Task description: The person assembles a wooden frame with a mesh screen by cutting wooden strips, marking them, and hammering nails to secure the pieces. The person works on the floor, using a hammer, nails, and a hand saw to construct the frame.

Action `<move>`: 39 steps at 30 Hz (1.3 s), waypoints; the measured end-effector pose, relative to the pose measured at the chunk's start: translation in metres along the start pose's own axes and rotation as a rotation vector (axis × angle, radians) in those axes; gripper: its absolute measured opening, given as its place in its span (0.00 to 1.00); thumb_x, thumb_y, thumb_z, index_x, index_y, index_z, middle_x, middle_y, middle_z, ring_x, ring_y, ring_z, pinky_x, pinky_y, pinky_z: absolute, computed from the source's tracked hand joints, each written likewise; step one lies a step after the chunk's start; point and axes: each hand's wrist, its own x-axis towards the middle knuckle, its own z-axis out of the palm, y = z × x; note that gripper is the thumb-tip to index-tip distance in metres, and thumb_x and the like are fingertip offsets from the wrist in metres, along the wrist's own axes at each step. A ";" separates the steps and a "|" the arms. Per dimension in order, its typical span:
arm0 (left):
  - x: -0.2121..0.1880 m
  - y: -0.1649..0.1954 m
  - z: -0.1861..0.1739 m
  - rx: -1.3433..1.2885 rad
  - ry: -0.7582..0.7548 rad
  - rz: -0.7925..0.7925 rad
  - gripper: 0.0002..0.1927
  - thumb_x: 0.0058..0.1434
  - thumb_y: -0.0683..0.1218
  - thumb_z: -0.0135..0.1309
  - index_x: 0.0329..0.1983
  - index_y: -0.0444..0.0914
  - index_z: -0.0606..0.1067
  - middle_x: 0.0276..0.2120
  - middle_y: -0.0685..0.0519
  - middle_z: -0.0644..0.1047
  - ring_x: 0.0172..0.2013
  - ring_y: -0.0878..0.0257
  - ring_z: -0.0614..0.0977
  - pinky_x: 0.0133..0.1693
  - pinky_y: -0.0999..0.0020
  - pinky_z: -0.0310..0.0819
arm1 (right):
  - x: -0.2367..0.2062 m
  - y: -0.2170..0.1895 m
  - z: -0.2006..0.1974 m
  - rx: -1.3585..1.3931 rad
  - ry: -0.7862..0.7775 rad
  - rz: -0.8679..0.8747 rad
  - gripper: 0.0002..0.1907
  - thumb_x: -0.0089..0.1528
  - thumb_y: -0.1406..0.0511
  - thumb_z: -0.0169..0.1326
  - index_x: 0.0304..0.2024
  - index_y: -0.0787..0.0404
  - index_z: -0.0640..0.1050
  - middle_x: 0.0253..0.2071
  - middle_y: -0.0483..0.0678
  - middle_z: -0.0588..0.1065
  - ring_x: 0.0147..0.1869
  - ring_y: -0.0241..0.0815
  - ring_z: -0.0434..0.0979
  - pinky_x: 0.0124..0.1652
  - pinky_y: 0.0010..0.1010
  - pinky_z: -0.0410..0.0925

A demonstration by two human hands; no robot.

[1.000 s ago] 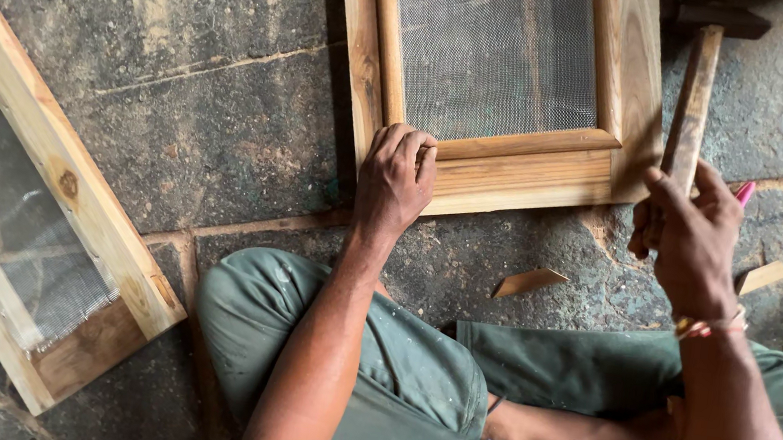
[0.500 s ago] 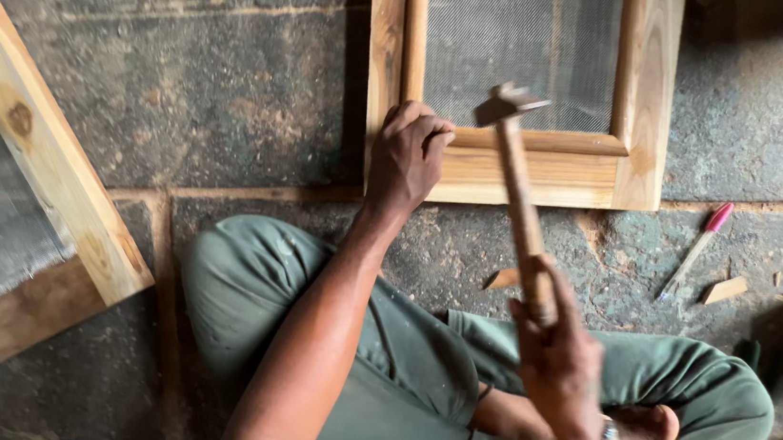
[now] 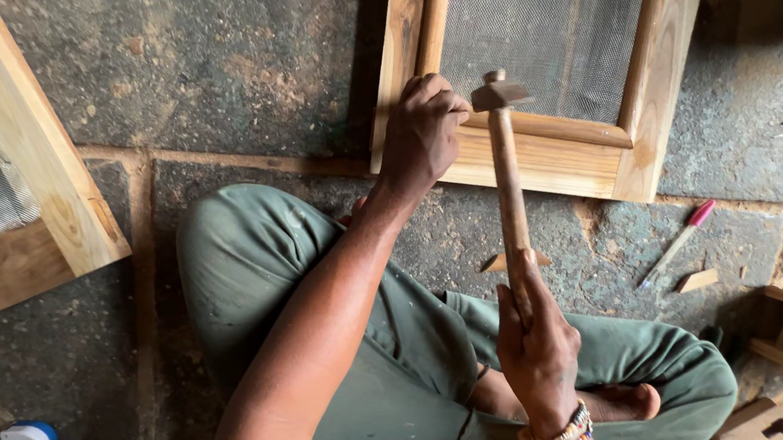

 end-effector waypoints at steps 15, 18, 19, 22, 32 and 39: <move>-0.002 0.007 -0.009 -0.017 -0.012 -0.084 0.20 0.50 0.29 0.56 0.46 0.38 0.79 0.46 0.48 0.76 0.50 0.54 0.78 0.48 0.65 0.79 | -0.014 0.034 0.014 -0.009 -0.029 0.150 0.24 0.64 0.69 0.58 0.64 0.61 0.71 0.49 0.60 0.80 0.41 0.53 0.85 0.34 0.39 0.76; 0.000 0.015 -0.023 0.205 0.144 -0.329 0.21 0.55 0.39 0.67 0.52 0.40 0.77 0.49 0.49 0.74 0.51 0.52 0.75 0.53 0.57 0.73 | -0.012 0.041 0.016 -0.006 -0.025 0.155 0.24 0.64 0.69 0.59 0.62 0.61 0.72 0.49 0.60 0.80 0.41 0.52 0.86 0.34 0.37 0.76; 0.001 0.018 -0.028 0.227 0.125 -0.355 0.23 0.54 0.42 0.69 0.52 0.40 0.76 0.50 0.48 0.73 0.52 0.51 0.74 0.55 0.54 0.71 | -0.011 0.042 0.016 -0.001 -0.022 0.150 0.23 0.64 0.70 0.59 0.62 0.60 0.72 0.50 0.60 0.80 0.42 0.52 0.86 0.34 0.37 0.76; 0.005 0.025 -0.038 0.244 0.105 -0.425 0.32 0.49 0.47 0.74 0.55 0.40 0.72 0.53 0.44 0.71 0.55 0.47 0.71 0.58 0.49 0.65 | -0.006 0.045 0.016 -0.016 -0.025 0.169 0.25 0.62 0.71 0.60 0.63 0.62 0.73 0.52 0.61 0.80 0.46 0.54 0.84 0.37 0.37 0.76; 0.025 0.013 -0.025 0.135 0.099 -0.515 0.49 0.50 0.51 0.73 0.70 0.35 0.60 0.59 0.37 0.71 0.61 0.40 0.71 0.61 0.47 0.64 | 0.008 0.062 0.035 0.044 0.035 0.249 0.27 0.58 0.72 0.65 0.59 0.61 0.76 0.48 0.60 0.80 0.48 0.50 0.85 0.41 0.31 0.76; 0.030 0.010 -0.019 0.191 0.060 -0.469 0.50 0.54 0.56 0.70 0.72 0.31 0.58 0.57 0.38 0.73 0.60 0.42 0.74 0.62 0.48 0.66 | 0.008 0.071 0.045 0.054 0.028 0.368 0.30 0.56 0.71 0.67 0.61 0.59 0.76 0.42 0.58 0.81 0.39 0.42 0.86 0.34 0.27 0.75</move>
